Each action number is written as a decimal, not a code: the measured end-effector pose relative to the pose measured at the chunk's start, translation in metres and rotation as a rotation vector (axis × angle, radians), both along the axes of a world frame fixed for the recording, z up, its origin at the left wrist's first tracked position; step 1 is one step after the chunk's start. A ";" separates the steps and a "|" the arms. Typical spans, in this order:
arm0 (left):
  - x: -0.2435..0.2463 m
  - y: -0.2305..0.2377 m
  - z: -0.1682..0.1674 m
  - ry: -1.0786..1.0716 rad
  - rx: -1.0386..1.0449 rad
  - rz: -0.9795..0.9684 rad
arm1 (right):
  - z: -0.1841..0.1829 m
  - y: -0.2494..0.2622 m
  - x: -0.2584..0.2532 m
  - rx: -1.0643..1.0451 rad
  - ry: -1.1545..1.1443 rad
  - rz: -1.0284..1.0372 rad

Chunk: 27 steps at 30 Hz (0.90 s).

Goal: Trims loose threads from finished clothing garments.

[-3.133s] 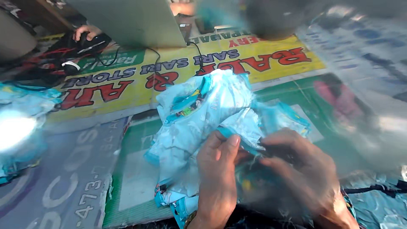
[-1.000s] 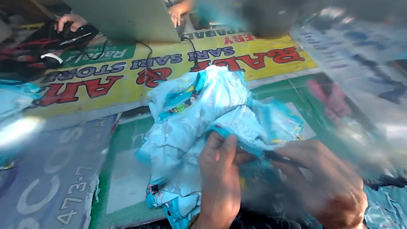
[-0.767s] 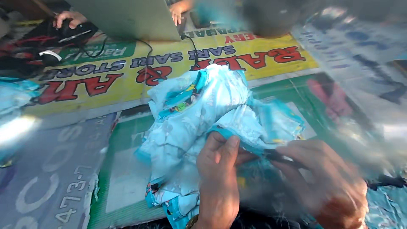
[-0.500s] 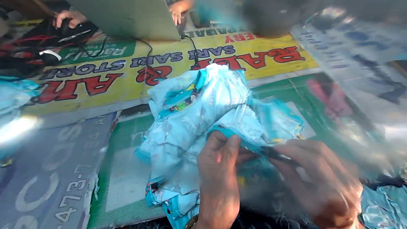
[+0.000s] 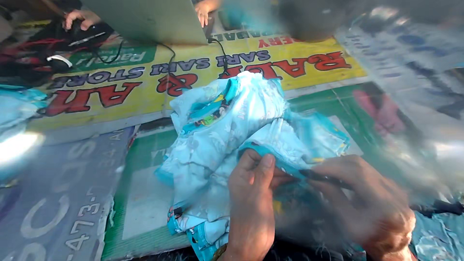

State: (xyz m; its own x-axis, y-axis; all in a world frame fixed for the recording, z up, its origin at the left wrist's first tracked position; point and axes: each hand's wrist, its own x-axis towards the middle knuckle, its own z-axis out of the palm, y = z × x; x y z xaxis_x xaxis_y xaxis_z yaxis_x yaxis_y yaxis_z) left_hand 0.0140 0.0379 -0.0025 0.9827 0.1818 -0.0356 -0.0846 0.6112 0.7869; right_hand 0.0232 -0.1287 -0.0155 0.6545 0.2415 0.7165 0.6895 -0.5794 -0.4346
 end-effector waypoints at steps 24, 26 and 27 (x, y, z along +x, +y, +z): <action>-0.001 -0.001 0.000 -0.020 0.042 0.028 | 0.000 0.003 -0.002 -0.067 -0.057 -0.084; -0.001 0.000 0.000 -0.005 0.015 0.017 | 0.000 0.002 -0.001 -0.035 -0.035 -0.044; -0.001 0.000 0.000 0.000 0.002 0.011 | -0.001 0.002 -0.001 -0.025 -0.032 -0.036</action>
State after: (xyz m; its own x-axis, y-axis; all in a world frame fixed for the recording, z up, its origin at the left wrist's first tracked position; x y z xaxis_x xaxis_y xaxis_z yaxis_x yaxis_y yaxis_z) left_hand 0.0125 0.0379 -0.0022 0.9806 0.1928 -0.0355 -0.0912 0.6088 0.7881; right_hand 0.0225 -0.1269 -0.0163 0.6398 0.2364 0.7313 0.6814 -0.6145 -0.3975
